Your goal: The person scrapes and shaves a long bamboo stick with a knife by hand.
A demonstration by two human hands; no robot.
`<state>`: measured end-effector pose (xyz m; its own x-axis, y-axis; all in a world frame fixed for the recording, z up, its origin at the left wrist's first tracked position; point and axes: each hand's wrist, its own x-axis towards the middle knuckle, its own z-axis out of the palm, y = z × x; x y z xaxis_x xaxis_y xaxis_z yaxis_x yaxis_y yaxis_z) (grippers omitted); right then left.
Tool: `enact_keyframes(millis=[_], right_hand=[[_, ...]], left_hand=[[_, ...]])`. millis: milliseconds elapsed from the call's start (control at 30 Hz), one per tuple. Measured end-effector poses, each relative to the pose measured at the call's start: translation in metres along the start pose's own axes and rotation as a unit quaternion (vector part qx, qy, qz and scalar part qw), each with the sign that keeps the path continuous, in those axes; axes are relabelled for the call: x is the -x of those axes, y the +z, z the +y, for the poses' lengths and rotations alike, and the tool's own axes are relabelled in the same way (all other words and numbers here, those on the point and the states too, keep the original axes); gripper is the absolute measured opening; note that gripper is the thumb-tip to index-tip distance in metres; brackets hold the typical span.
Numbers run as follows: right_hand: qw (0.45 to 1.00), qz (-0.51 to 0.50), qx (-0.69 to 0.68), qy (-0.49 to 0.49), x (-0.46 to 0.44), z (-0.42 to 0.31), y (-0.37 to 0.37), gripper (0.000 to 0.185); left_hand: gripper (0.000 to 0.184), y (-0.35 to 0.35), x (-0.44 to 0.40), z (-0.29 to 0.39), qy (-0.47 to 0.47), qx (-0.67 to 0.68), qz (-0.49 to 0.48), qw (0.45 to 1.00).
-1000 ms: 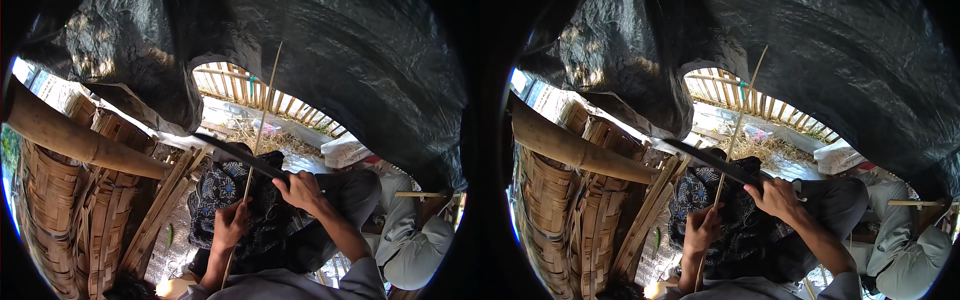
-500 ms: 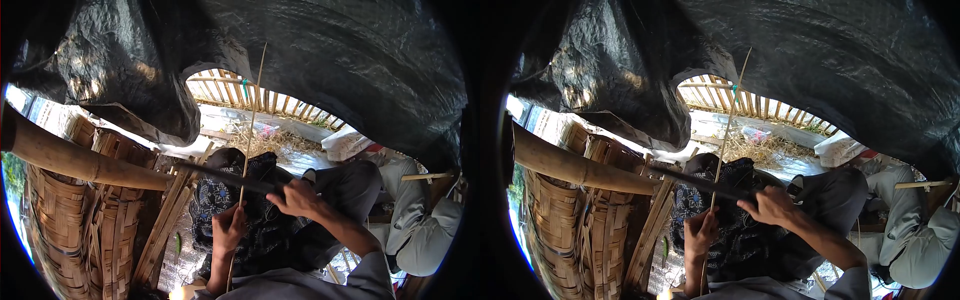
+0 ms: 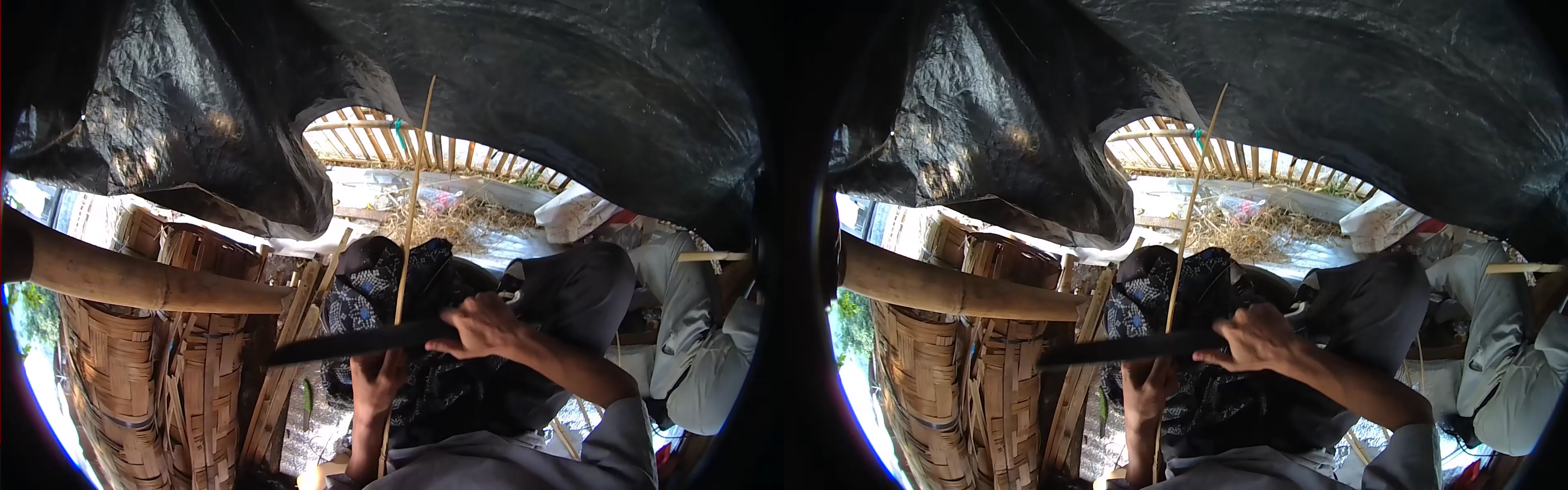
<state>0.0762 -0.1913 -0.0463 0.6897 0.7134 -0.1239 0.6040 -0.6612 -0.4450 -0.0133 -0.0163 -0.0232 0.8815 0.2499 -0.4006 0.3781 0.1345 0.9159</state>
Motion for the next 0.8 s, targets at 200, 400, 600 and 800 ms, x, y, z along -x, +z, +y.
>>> enact_keyframes(millis=[200,400,600,800], right_hand=[[0.993,0.061,-0.089,0.038,-0.002,0.004,0.003,0.055],[0.998,0.001,-0.058,0.010,-0.006,0.005,0.000,0.059],[0.997,0.058,-0.057,-0.007,-0.005,0.005,0.003,0.066],[0.988,0.138,-0.008,0.065,-0.008,0.017,-0.004,0.064]], left_hand=[[0.016,0.010,0.001,0.004,-0.022,0.027,0.005,0.999],[0.020,0.008,-0.001,0.007,-0.019,-0.008,0.004,1.000],[0.019,0.009,-0.005,0.003,-0.043,0.039,-0.005,0.998],[0.019,-0.001,-0.008,-0.002,-0.058,0.087,-0.035,0.994]])
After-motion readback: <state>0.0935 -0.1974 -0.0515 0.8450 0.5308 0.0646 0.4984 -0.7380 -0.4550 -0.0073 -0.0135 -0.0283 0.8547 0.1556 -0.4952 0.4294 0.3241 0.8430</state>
